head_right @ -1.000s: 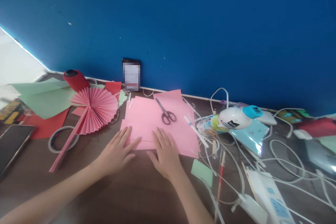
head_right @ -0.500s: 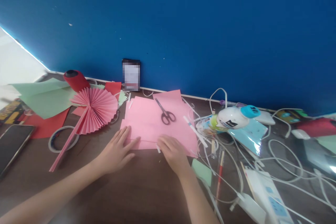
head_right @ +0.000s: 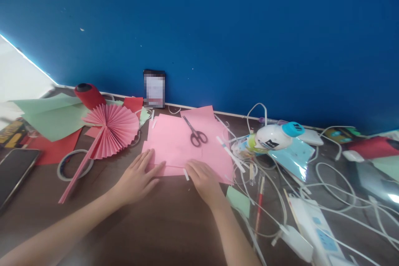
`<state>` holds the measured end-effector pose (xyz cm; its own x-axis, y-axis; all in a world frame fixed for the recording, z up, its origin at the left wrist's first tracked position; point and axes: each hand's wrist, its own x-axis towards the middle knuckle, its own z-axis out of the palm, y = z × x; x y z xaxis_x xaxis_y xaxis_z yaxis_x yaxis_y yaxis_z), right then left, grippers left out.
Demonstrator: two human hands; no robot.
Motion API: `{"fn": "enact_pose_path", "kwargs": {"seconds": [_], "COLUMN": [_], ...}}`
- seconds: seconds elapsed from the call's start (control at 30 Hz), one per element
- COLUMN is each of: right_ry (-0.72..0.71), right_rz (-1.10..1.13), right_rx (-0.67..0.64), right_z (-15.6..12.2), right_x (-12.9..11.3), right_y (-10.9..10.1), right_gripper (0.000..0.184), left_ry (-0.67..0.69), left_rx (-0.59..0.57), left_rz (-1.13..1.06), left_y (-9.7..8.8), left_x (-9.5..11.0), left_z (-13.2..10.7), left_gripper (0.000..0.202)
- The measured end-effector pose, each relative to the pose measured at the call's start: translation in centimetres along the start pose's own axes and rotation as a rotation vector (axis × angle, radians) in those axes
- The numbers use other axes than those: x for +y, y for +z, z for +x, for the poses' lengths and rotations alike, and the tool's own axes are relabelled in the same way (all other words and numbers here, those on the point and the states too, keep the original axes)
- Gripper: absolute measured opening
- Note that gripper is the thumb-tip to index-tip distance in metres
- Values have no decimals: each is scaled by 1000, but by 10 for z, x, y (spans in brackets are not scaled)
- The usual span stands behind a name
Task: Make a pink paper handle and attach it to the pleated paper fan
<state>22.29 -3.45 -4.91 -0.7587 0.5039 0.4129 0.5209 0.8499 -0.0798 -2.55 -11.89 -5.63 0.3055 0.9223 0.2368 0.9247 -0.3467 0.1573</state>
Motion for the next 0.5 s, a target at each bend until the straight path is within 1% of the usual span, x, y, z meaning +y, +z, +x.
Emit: {"fn": "enact_pose_path", "kwargs": {"seconds": [0.2,0.37,0.43,0.5], "right_ry": [32,70,81,99], "right_rz": [4,23,19,7], "right_rx": [-25,-68,-86,-77], "right_z": [3,5,8,13], "right_x": [-2,-1,-7,-19], "right_y": [0,-2,-4,-5], "right_gripper": [31,33,31,28], "left_ry": [1,-5,-1,4], "left_rx": [-15,-19,-23,-24], "left_rz": [26,49,50,48], "left_y": [-1,3,5,6], "left_x": [1,2,3,3], "left_z": [0,-1,-1,-1], "left_gripper": [52,55,56,56]}}
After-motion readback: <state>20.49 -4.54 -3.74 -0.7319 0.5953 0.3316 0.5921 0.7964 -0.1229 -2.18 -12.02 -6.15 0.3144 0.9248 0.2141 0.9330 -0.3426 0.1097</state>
